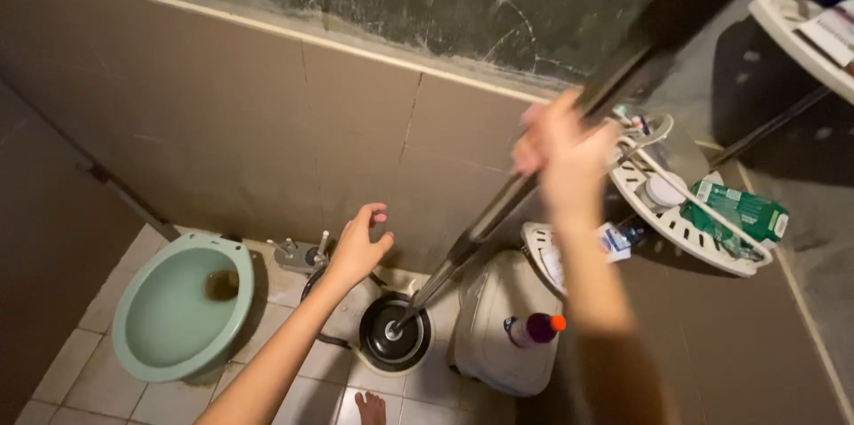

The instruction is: The person opens a bottle of cleaning liquid, pours the liquid into a mop bucket, closes the bottle, and repeatedly pumps the mop up and down to spin it in the bucket.

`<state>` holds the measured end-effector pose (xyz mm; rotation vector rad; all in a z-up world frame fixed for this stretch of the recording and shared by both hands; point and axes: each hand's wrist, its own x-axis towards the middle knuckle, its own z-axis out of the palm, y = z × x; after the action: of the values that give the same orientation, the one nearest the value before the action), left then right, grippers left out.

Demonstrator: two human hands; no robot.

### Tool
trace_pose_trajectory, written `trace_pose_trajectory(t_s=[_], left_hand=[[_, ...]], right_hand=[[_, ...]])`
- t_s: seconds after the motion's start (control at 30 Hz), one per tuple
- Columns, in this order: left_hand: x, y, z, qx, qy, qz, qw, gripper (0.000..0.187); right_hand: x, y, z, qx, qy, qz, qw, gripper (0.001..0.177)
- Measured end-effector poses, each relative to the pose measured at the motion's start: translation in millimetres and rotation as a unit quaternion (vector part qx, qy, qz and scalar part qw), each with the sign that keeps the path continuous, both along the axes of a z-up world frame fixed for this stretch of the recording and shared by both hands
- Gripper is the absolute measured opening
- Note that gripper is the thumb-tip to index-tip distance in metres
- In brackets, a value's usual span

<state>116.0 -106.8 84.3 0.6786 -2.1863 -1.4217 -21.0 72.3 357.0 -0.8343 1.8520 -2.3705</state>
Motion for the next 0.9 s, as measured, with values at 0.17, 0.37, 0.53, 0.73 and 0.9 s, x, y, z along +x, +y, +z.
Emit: trace_pose_trajectory(t_s=[0.17, 0.37, 0.53, 0.73, 0.9], left_hand=[[-3.3, 0.0, -3.6, 0.012, -0.010, -0.001, 1.000, 0.055], [-4.6, -2.4, -28.1, 0.004, -0.027, 0.011, 1.000, 0.055], [5.4, -1.1, -49.0, -0.001, -0.048, 0.008, 0.999, 0.055], [21.5, -11.3, -45.9, -0.014, -0.021, -0.002, 1.000, 0.054], [20.1, -10.6, -29.7, -0.023, -0.028, -0.007, 0.999, 0.054]], right_hand=[[-15.8, -31.7, -113.2, -0.016, -0.057, 0.072, 0.996, 0.021], [-12.5, -28.5, -240.1, -0.016, -0.059, 0.108, 0.992, 0.023], [9.7, -22.0, -323.9, 0.003, -0.137, 0.122, 0.983, 0.013], [-9.6, -30.2, -201.7, 0.079, -0.078, 0.012, 0.994, 0.030], [-5.2, 7.6, -23.8, -0.042, 0.025, 0.085, 0.995, 0.025]])
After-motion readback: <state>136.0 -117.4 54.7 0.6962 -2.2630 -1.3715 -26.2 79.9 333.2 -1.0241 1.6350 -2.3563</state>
